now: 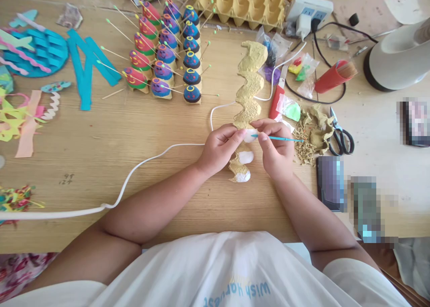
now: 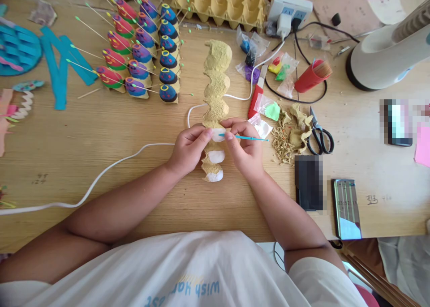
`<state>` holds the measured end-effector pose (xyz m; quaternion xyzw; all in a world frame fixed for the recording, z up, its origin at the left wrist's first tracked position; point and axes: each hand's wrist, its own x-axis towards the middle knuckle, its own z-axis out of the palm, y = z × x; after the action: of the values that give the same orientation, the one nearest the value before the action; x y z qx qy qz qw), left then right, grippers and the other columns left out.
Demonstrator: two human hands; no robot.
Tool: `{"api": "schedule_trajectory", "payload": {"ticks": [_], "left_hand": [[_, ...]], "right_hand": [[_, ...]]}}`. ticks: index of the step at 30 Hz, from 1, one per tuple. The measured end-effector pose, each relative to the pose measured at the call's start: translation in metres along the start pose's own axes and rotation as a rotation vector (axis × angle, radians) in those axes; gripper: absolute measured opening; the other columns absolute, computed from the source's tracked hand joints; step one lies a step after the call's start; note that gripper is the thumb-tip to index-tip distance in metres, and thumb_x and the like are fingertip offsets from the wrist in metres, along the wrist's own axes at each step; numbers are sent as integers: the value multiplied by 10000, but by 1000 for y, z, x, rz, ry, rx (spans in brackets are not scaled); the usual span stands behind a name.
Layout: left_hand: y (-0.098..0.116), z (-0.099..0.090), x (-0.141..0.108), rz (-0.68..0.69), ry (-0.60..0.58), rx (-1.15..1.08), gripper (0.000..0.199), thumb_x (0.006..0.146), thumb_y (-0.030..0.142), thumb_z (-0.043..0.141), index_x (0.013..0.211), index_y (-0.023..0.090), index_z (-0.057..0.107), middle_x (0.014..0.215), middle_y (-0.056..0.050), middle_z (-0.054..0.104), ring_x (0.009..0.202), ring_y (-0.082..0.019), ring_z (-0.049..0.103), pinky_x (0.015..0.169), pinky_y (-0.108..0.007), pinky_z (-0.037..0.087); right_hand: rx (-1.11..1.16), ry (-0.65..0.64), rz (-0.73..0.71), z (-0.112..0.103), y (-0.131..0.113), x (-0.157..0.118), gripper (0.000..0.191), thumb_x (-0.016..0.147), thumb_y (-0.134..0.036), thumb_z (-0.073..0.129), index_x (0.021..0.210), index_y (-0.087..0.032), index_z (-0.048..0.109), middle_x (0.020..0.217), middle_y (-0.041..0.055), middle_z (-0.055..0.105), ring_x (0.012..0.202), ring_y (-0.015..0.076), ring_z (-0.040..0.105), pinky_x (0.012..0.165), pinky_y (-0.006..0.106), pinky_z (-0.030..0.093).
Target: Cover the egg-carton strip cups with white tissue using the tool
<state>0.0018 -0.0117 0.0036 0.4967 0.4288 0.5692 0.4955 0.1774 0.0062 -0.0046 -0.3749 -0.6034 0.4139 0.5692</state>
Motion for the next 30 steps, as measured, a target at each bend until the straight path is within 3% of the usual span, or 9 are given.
{"api": "schedule_trajectory", "payload": {"ticks": [6, 12, 30], "left_hand": [[0, 0, 0, 49, -15, 8, 540, 1052, 690, 751, 773, 230, 801, 734, -7, 679, 773, -162, 653, 767, -323, 540], [-1, 0, 0, 64, -26, 5, 503, 1068, 659, 747, 826, 229, 842, 811, -19, 752, 821, -159, 696, 794, -306, 558], [-1, 0, 0, 65, -29, 12, 526, 1055, 685, 749, 803, 228, 819, 757, -10, 710, 786, -161, 677, 770, -313, 557]], "right_hand": [[48, 2, -15, 0, 2, 0, 296, 1034, -527, 821, 941, -295, 662, 1162, 22, 830, 1141, 238, 797, 1051, 465, 650], [89, 5, -14, 0, 2, 0, 198, 1043, -426, 836, 962, -298, 708, 1158, 6, 838, 1120, 212, 799, 1022, 415, 635], [46, 19, -15, 2, -2, 2, 284, 1048, -507, 819, 940, -292, 669, 1106, 16, 819, 1089, 221, 792, 980, 428, 656]]}}
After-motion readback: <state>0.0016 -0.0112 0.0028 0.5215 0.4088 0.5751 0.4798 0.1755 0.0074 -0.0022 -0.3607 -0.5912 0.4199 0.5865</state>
